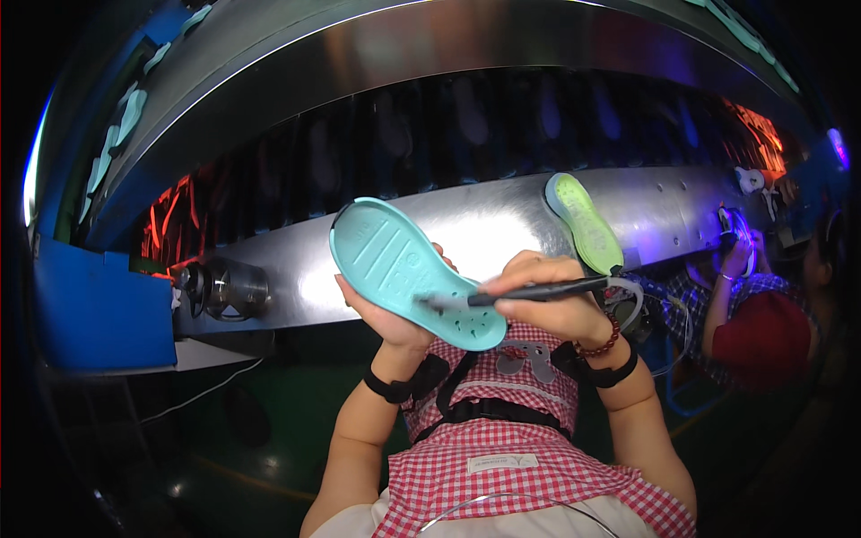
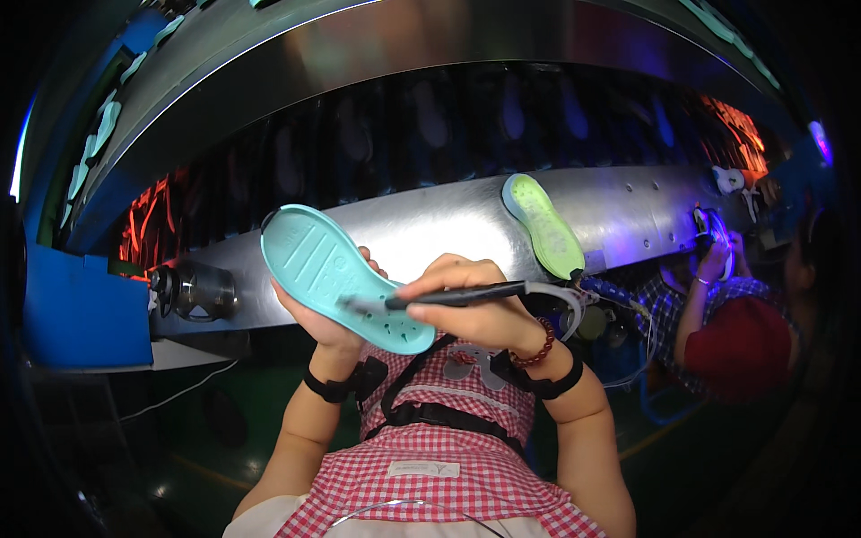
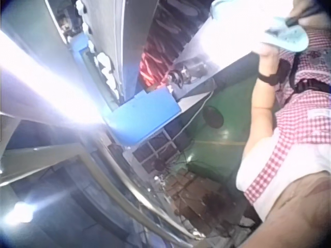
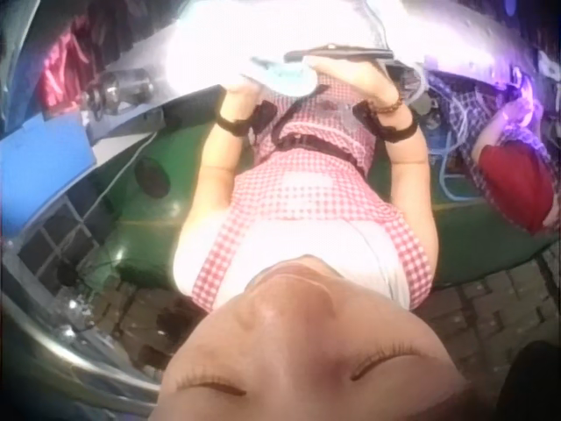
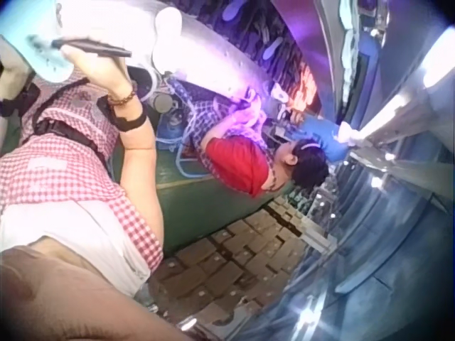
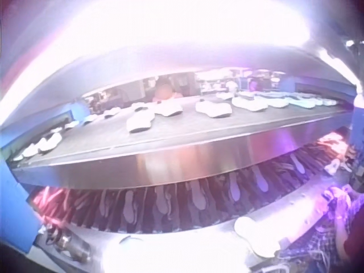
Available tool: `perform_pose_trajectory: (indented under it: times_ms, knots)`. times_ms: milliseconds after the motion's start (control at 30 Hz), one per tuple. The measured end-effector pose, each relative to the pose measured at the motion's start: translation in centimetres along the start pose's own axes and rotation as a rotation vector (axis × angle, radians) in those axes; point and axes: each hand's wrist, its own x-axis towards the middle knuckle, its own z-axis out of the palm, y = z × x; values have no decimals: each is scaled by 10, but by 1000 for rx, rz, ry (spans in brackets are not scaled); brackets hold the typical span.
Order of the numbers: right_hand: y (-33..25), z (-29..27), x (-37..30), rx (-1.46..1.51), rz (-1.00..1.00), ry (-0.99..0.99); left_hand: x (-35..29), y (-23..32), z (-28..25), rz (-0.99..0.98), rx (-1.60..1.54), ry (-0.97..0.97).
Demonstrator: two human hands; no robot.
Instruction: Applying a liquid adhesive or primer coating to shoe soles using a brush in a manufacturing setting.
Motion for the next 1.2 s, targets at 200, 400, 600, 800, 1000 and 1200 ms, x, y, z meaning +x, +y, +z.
perform_pose_trajectory:
  times_ms: [200,400,600,800,1000,1200]
  knots:
    - [-2,8,2,124,-117,-347,-6,22,-7,110,-106,0]
    - [5,32,-5,10,-49,-39,-2,7,-13,116,-257,-8]
    - [25,31,-6,69,-96,67,-12,12,-15,178,-295,-27]
    - [53,14,-3,-52,-155,-184,-10,14,-12,251,-203,14]
    - [60,22,1,44,-105,-105,-5,12,-13,227,-183,62]
    - [59,16,-6,96,-38,15,-7,13,-11,192,-213,4]
